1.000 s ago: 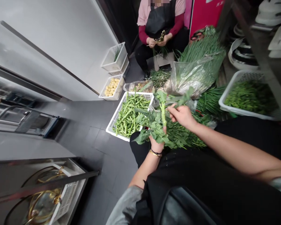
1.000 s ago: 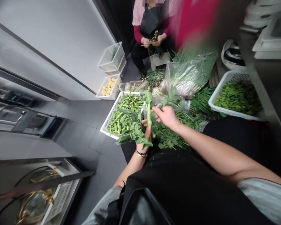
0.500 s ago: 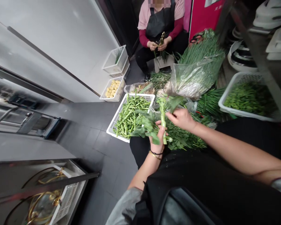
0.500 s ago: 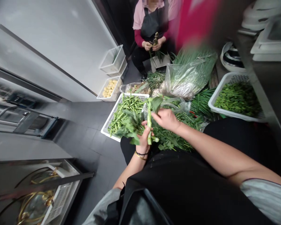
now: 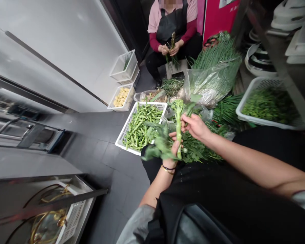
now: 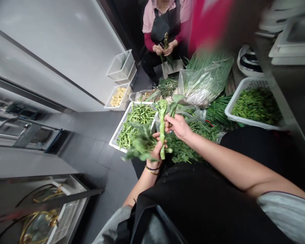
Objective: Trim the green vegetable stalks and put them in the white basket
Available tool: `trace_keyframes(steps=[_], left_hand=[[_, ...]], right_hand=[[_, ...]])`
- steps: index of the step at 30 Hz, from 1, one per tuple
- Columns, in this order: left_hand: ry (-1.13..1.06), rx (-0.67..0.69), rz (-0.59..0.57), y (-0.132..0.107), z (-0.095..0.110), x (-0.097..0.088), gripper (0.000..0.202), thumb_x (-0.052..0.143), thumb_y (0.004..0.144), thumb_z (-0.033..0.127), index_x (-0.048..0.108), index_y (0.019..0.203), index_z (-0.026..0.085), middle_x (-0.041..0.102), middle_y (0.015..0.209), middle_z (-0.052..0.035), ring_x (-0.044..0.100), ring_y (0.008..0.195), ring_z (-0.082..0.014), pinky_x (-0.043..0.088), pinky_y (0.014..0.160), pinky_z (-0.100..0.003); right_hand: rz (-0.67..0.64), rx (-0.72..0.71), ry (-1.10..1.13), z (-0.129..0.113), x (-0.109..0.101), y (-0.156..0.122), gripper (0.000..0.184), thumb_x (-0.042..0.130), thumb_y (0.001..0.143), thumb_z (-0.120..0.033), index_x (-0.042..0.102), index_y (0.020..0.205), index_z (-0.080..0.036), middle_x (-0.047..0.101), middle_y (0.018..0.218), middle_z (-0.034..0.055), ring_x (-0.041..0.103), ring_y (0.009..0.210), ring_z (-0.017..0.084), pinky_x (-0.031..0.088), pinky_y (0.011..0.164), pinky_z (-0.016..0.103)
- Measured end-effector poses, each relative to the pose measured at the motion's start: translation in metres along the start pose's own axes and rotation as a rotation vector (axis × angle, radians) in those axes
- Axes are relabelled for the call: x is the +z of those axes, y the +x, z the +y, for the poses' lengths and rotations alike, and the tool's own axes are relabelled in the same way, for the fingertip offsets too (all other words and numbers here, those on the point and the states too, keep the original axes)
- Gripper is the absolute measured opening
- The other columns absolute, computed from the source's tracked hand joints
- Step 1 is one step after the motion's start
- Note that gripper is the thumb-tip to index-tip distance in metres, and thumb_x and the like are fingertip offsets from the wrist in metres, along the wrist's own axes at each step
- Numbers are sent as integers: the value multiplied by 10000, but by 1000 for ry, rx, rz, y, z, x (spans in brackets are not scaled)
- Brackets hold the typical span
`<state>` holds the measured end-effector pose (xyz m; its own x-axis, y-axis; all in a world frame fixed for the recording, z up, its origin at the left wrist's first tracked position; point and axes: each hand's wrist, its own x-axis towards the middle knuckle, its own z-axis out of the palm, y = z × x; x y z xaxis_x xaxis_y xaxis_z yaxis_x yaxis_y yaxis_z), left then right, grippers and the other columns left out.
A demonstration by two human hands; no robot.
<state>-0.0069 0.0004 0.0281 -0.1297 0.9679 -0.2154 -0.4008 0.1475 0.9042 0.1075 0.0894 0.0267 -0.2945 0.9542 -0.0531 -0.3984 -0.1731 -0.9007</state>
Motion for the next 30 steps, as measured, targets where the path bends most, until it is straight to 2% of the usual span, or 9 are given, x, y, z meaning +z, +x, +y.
trace_keyframes(steps=[4, 7, 11, 14, 17, 20, 24, 26, 30], left_hand=[[-111, 18, -100, 0, 7, -4, 376, 705, 691, 452, 609, 886, 145, 622, 735, -35, 555, 567, -113, 472, 567, -265], [-135, -13, -140, -2, 6, -6, 437, 720, 689, 417, 575, 1021, 173, 626, 726, -20, 566, 573, -117, 474, 573, -266], [-52, -3, -81, -4, -2, -2, 486, 776, 615, 360, 574, 1021, 183, 604, 710, 7, 555, 561, -104, 465, 566, -251], [0, -55, -5, -3, -7, 3, 367, 780, 600, 354, 599, 843, 146, 567, 627, 10, 525, 515, -95, 441, 541, -244], [-116, -112, 5, 3, -4, 3, 276, 702, 676, 381, 580, 726, 139, 530, 577, 1, 497, 490, -95, 427, 537, -257], [-264, -170, -34, 7, 3, -2, 258, 597, 730, 405, 587, 754, 149, 470, 529, 12, 455, 460, -100, 411, 520, -270], [-394, -234, -167, 6, 8, -6, 243, 527, 740, 344, 603, 852, 142, 454, 555, 16, 399, 431, -87, 381, 489, -264], [-398, -268, -218, 3, 6, -5, 239, 515, 746, 331, 600, 860, 139, 427, 534, 25, 373, 410, -84, 364, 470, -260], [-268, -275, -199, 1, -3, 0, 204, 574, 740, 324, 583, 774, 123, 503, 557, -1, 463, 441, -107, 415, 513, -283]], right_hand=[[-83, 69, 230, 11, 10, -16, 354, 610, 766, -536, 541, 762, -189, 545, 546, -21, 481, 429, 101, 423, 387, 236], [12, -59, 151, -6, 0, -6, 390, 648, 721, -558, 537, 752, -185, 559, 599, -16, 495, 451, 92, 418, 407, 227], [129, -196, -413, -26, -13, 9, 395, 586, 771, -552, 511, 662, -180, 537, 530, -2, 495, 429, 110, 397, 431, 246], [218, -468, -952, -23, -12, 4, 318, 505, 844, -417, 522, 639, -175, 578, 597, 54, 548, 553, 151, 395, 511, 264], [83, -698, -1275, -9, -8, -15, 227, 474, 833, -292, 552, 657, -171, 598, 682, 78, 549, 598, 159, 367, 511, 266], [-94, -652, -1128, 0, -9, -33, 256, 459, 846, -311, 557, 650, -179, 578, 633, 56, 537, 569, 147, 387, 511, 263], [-1, -175, -508, -6, -20, -30, 356, 486, 853, -489, 580, 731, -168, 557, 542, 12, 516, 452, 120, 428, 453, 257], [-37, -69, -301, -14, -25, -18, 385, 559, 794, -543, 580, 745, -161, 587, 570, 18, 540, 458, 122, 447, 444, 258], [-84, -80, -384, -24, -20, 0, 372, 614, 757, -513, 524, 642, -171, 558, 492, 5, 505, 413, 117, 424, 427, 251]])
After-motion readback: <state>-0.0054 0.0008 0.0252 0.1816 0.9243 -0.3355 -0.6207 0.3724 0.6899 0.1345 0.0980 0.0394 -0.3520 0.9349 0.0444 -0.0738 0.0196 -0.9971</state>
